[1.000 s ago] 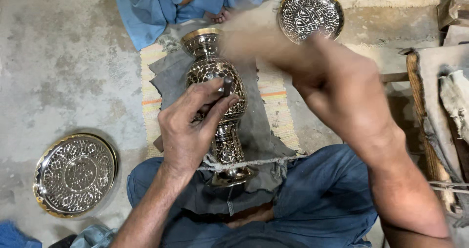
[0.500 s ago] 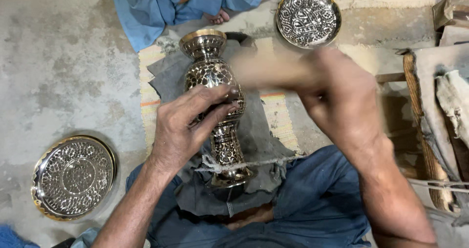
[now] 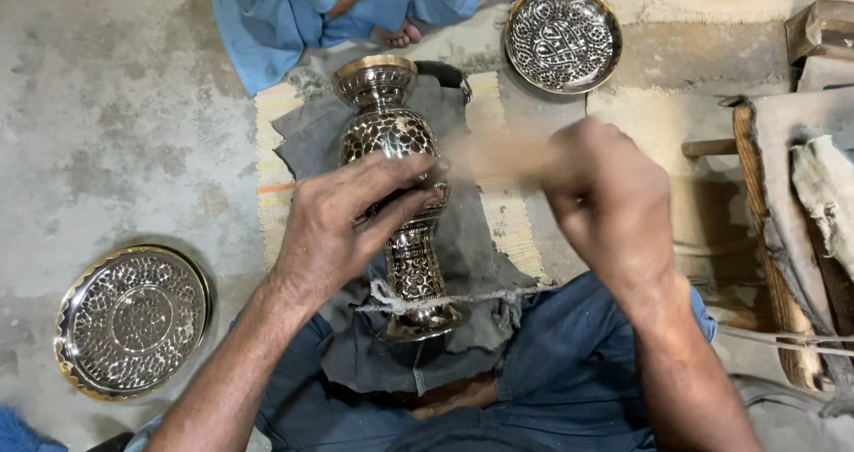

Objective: The person sits on the floor and uses a metal punch and wooden mallet to engrave a decorative pattern onto a brass vase. They repeatedly position the punch and strike it to create a textured surface on the vase's body.

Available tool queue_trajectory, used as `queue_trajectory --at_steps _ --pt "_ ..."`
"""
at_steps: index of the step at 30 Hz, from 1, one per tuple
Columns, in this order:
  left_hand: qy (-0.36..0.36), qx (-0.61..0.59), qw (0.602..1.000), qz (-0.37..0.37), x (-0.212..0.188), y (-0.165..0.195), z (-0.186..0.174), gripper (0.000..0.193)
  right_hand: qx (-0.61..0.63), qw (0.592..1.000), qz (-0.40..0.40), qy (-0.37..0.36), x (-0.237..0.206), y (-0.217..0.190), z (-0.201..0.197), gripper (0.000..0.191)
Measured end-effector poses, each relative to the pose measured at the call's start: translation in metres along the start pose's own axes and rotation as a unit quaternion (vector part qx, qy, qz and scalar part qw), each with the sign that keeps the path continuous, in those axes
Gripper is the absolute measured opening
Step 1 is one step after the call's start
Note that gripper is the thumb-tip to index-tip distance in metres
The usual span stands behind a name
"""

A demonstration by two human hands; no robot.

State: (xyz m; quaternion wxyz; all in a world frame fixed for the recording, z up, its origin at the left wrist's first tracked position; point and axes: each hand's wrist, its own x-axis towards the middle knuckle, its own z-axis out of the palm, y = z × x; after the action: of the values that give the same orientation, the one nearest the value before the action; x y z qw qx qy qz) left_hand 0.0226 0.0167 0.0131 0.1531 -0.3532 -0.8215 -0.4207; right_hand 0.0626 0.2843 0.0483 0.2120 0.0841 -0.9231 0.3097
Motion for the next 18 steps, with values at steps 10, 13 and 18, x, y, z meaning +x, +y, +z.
queue_trajectory --at_steps 10,13,18 --pt "-0.085 -0.027 0.995 0.040 0.010 -0.008 -0.015 0.035 -0.022 0.989 -0.058 0.133 -0.022 0.007 0.014 0.023" --pt "-0.094 -0.017 0.995 0.036 0.013 -0.004 -0.015 0.036 0.195 0.951 0.131 0.200 -0.024 0.001 0.028 0.018" --pt "-0.094 -0.017 0.993 0.063 0.017 -0.008 -0.015 0.035 -0.125 0.980 -0.092 0.122 -0.026 0.013 0.032 0.026"
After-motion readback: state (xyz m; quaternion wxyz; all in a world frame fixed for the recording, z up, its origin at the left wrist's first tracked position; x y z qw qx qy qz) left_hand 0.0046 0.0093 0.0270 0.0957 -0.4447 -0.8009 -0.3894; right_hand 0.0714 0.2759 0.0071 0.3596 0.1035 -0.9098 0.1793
